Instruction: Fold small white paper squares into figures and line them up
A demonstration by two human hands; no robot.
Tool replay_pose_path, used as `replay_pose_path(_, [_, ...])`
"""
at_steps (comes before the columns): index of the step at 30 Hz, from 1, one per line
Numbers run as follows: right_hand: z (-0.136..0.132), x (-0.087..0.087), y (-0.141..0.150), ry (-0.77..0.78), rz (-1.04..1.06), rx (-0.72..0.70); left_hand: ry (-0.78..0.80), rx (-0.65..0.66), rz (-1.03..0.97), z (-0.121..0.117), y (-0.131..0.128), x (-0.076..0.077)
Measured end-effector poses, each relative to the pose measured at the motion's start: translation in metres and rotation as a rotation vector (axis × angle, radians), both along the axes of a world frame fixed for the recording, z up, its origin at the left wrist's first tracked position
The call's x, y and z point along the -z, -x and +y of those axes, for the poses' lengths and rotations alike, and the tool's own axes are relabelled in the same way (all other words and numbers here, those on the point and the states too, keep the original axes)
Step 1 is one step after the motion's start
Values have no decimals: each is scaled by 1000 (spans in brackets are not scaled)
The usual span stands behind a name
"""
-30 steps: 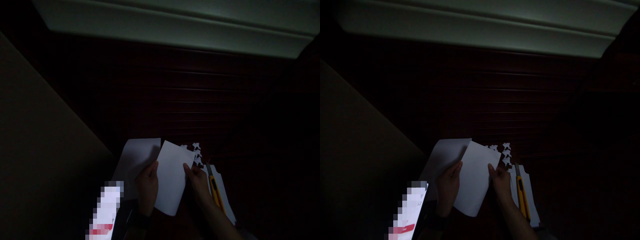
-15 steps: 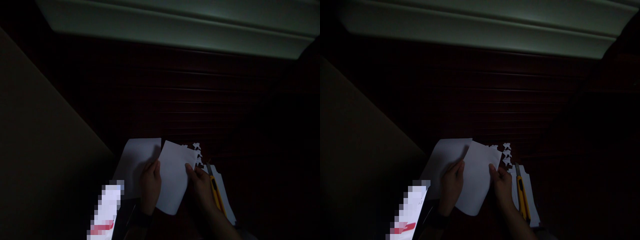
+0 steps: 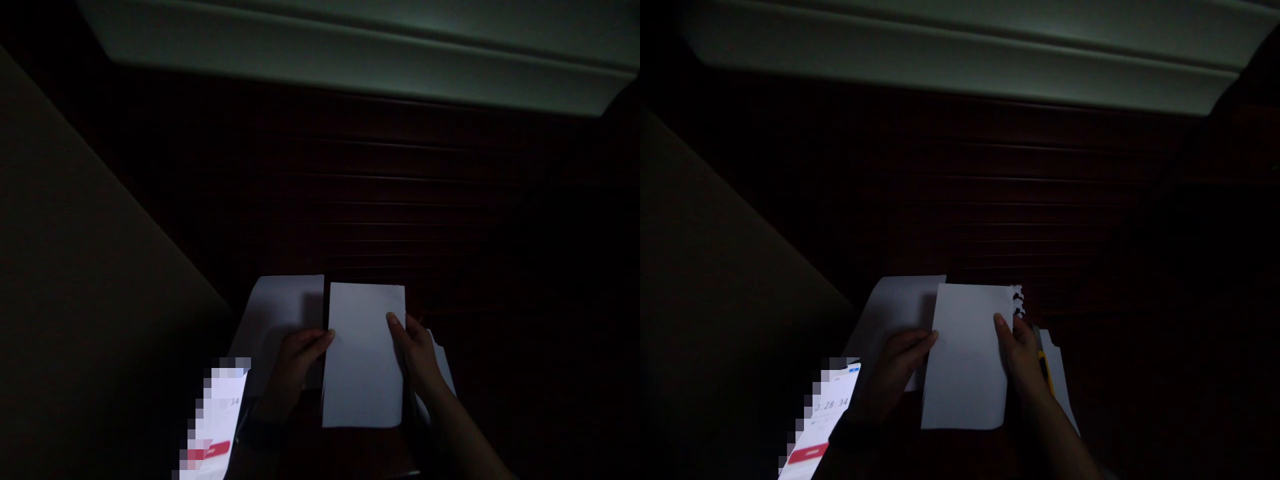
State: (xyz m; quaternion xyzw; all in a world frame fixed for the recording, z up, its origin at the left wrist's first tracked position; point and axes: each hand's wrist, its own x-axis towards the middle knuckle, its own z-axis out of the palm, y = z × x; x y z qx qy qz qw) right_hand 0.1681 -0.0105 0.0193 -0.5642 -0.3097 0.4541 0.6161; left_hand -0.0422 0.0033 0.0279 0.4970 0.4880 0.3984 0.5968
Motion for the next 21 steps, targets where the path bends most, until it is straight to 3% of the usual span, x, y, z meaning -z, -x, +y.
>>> replay_pose_path(6, [1,1,-11,24,65,-155,22,142,-48,-3,3,3])
replay_pose_path(13, [2,5,-5,-11,-28,-69,100,169,-97,-6,-2,4])
replay_pose_path(21, [4,10,-6,-48,-187,25,-15,110,41,1,-5,7])
